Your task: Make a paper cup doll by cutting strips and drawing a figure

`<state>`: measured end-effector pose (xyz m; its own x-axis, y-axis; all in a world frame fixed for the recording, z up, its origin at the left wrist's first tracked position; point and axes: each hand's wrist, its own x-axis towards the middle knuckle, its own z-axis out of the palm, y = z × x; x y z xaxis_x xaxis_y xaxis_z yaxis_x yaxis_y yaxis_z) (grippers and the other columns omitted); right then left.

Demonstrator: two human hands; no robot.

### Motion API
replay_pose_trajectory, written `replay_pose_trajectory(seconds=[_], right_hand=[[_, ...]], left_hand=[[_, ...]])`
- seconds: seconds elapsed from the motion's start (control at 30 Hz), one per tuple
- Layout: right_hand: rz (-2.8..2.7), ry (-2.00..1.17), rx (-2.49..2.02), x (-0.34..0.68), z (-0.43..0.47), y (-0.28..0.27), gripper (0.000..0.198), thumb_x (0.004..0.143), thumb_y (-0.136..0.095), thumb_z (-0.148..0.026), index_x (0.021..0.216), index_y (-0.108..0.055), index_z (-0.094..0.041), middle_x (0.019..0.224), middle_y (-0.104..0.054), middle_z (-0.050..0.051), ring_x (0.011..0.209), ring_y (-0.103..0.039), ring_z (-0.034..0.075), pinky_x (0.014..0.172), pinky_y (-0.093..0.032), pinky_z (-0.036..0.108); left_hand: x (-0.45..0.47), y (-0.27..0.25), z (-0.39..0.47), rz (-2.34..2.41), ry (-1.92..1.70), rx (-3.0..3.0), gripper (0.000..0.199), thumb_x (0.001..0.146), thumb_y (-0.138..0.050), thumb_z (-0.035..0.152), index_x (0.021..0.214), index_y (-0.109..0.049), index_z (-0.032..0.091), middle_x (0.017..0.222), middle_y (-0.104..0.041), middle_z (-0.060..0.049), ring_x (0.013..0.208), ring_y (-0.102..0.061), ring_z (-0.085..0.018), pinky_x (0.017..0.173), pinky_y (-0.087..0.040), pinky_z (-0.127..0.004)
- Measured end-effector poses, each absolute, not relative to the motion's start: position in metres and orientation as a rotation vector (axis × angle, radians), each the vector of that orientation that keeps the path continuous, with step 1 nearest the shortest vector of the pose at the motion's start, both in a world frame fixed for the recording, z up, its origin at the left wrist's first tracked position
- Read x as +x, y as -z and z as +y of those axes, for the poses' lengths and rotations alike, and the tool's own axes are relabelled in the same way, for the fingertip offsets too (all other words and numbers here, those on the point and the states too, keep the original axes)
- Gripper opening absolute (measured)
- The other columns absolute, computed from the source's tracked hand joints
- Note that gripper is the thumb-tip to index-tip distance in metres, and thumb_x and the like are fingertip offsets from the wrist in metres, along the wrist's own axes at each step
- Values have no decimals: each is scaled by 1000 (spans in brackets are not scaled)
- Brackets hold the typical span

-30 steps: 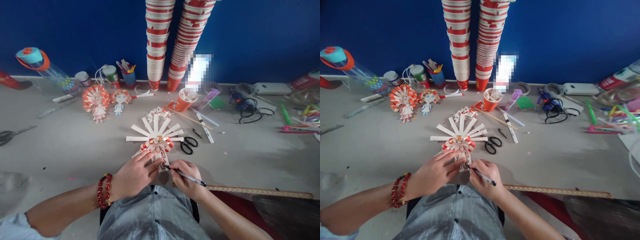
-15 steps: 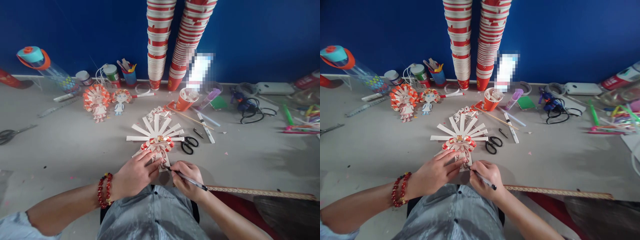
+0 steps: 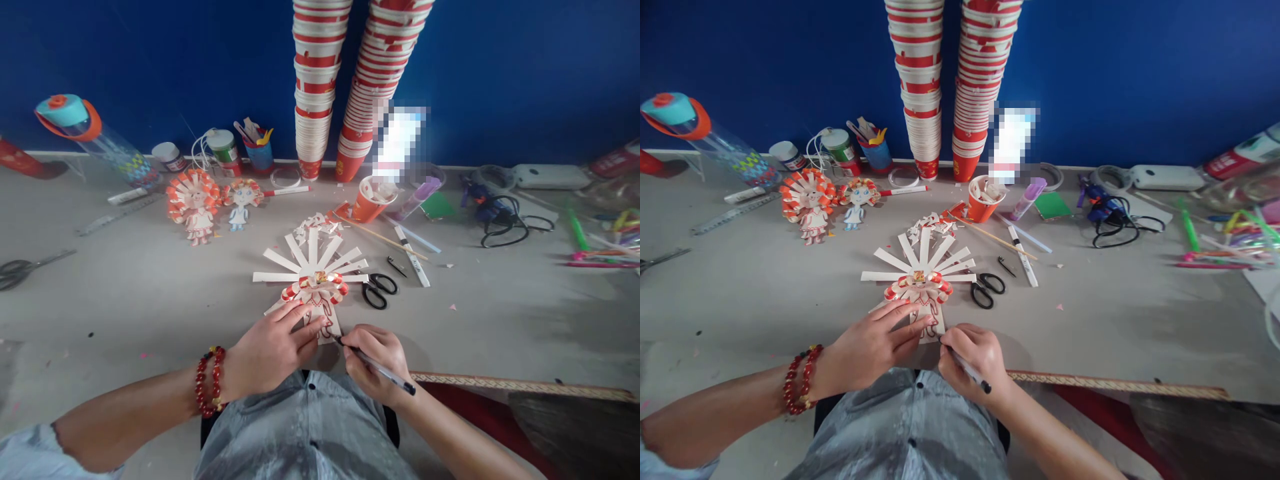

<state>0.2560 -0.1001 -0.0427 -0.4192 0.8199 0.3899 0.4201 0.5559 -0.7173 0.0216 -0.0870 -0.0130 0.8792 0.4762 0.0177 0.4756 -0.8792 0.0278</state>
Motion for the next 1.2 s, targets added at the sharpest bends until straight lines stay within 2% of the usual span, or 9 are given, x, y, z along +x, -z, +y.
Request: replay_pose_trajectory(seconds=[0.23, 0.63, 0.87, 1.03, 1.2], right_hand=[[-2049, -665, -968, 257, -101, 45, 17, 79, -49, -6, 80, -51, -23, 58, -48, -4, 50, -42, 13, 51, -33, 24], [-2016, -711, -964, 257, -100, 37, 14, 78, -49, -9, 79, -52, -23, 55, -47, -4, 46, -42, 12, 47, -33, 24], [-1975, -691, -1039, 257, -97, 29, 16, 80, -46, -9, 81, -53, -23, 56, -54, -4, 44, -47, 12, 49, -39, 24], [-1991, -790, -1066, 249, -94, 31, 14, 81, -47, -11, 81, -54, -22, 53, -51, -6, 43, -46, 11, 50, -40, 23], [-1969, -830, -1121, 242, -93, 32, 13, 81, -47, -12, 79, -55, -22, 54, -53, -5, 45, -47, 11, 50, -39, 22]], left_hand=[[21, 15, -87, 767, -72, 3014, 29, 92, -55, 26, 118, -61, 16, 148, -44, -9, 130, -42, -33, 110, -32, -49], [20, 16, -88, 765, -64, 3010, 33, 91, -54, 25, 123, -60, 15, 149, -43, -9, 131, -41, -34, 110, -33, -49], [20, 15, -89, 769, -8, 3001, 31, 95, -51, 26, 123, -59, 17, 150, -41, -7, 133, -39, -33, 110, -32, -49], [21, 15, -88, 775, -2, 2989, 35, 95, -50, 25, 129, -55, 18, 149, -42, -7, 133, -38, -32, 111, -33, -50], [22, 14, -87, 790, -16, 2984, 32, 95, -51, 25, 125, -57, 17, 148, -43, -7, 131, -40, -30, 110, -34, -49]])
